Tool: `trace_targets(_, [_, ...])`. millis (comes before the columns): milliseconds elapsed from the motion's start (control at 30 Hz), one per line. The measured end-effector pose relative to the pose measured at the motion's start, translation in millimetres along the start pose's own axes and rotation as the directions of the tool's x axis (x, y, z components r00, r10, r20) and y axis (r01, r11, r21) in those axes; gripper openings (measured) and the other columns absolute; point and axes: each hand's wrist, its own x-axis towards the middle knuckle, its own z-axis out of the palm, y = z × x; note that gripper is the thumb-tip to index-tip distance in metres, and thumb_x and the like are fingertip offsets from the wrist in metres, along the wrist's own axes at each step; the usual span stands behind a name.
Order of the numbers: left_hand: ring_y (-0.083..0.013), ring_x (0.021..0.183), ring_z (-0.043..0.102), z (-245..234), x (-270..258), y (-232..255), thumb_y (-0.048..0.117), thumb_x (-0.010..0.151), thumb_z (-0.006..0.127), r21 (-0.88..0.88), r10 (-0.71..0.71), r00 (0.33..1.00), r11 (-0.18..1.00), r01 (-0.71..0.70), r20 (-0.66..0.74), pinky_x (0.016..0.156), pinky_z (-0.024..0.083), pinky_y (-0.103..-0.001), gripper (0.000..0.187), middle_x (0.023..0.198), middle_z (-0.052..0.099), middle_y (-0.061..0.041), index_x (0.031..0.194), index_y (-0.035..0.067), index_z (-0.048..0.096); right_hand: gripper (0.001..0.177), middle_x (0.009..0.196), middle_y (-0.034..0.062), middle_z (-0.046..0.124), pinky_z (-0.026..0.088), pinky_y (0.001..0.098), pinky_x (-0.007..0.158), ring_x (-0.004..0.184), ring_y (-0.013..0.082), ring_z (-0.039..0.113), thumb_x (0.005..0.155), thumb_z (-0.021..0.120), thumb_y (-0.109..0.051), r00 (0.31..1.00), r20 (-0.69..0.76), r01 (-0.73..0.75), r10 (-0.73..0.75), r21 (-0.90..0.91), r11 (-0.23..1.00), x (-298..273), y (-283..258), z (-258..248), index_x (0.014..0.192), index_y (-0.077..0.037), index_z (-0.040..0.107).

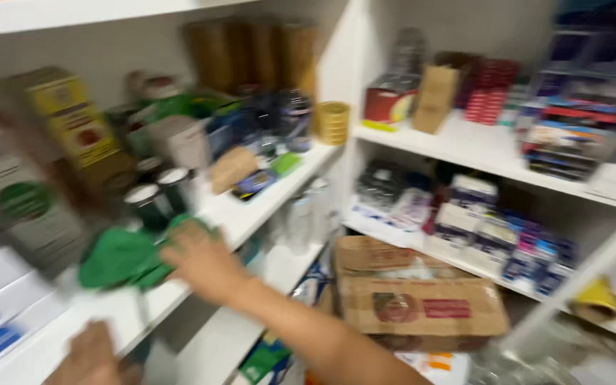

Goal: The person organizes various stationary items on shelves, including boxes of paper, ink cartridges, and tape, by moving items between shelves and into boxes.

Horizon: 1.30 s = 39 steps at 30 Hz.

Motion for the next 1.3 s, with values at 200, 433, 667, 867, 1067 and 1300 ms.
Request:
trace_targets(200, [-0.0416, 0.104, 0.059, -95, 50, 43, 0.041, 0.067, 0.082, -0.13, 0.143, 0.986, 0.983, -0.131, 0.085, 0.096, 0.048, -0.051, 0.078, 0.116, 0.061, -0.02, 0.133, 0.009, 0.058, 0.047, 0.121, 0.015, 0.06, 0.044, 0.0551, 0.088, 0.117, 0.0368, 0.055, 0.087, 0.063, -0.052, 0.993, -0.06, -0.084, 0.097, 0.195, 0.977, 2, 17, 25, 0.116, -0.015, 0.063])
trace_targets(433, [-0.0402, 0.139, 0.045, -181, 63, 54, 0.038, 0.088, 0.074, -0.327, 0.192, 0.939, 0.941, -0.093, 0.286, 0.108, 0.04, -0.051, 0.072, 0.144, 0.05, -0.026, 0.145, 0.001, 0.052, 0.048, 0.139, 0.0116, 0.056, 0.035, 0.0809, 0.103, 0.14, 0.0411, 0.044, 0.091, 0.071, -0.031, 0.957, 0.258, -0.142, 0.131, 0.024, 0.99, 5, -22, -9, 0.135, -0.021, 0.056])
trace_targets(667, [-0.041, 0.097, 0.058, -173, 55, 49, 0.064, 0.083, 0.073, -0.503, -0.177, 0.982, 0.856, 0.12, -0.067, 0.082, 0.048, -0.053, 0.064, 0.096, 0.05, -0.013, 0.101, 0.007, 0.052, 0.05, 0.134, 0.0133, 0.06, 0.043, 0.0664, 0.106, 0.133, 0.0387, 0.051, 0.095, 0.062, -0.033, 0.947, 0.26, 0.121, -0.19, 0.259, 0.958, 5, -34, -24, 0.142, -0.015, 0.054])
trace_targets(867, [-0.038, 0.098, 0.064, -201, 47, 33, 0.04, 0.092, 0.07, -0.545, -0.059, 0.977, 0.822, 0.163, 0.204, 0.088, 0.05, -0.048, 0.033, 0.092, 0.061, -0.013, 0.095, 0.008, 0.061, 0.054, 0.135, 0.0123, 0.06, 0.046, 0.0665, 0.103, 0.134, 0.0409, 0.052, 0.093, 0.065, -0.027, 0.934, 0.355, 0.028, -0.046, 0.056, 0.998, 2, 10, -29, 0.146, -0.022, 0.055])
trace_targets(1067, [-0.0245, 0.091, 0.066, -197, 35, -6, 0.031, 0.095, 0.065, -0.375, -0.159, 0.984, 0.919, 0.118, -0.079, 0.08, 0.053, -0.038, 0.014, 0.086, 0.061, 0.0, 0.09, 0.018, 0.063, 0.054, 0.141, 0.0089, 0.057, 0.046, 0.0625, 0.105, 0.138, 0.0378, 0.049, 0.092, 0.064, -0.03, 0.924, 0.332, 0.17, -0.191, 0.09, 0.981, 13, -64, -17, 0.146, -0.026, 0.054])
trace_targets(1300, [-0.0261, 0.089, 0.065, -269, 38, -47, 0.022, 0.093, 0.066, -0.054, -0.034, 0.903, 0.998, 0.012, -0.428, 0.073, 0.05, -0.039, 0.009, 0.089, 0.06, -0.003, 0.088, 0.015, 0.062, 0.053, 0.135, 0.0159, 0.062, 0.043, 0.0593, 0.111, 0.135, 0.042, 0.053, 0.089, 0.065, -0.027, 0.895, 0.309, 0.252, -0.32, 0.24, 0.937, 12, -52, -42, 0.142, -0.021, 0.058])
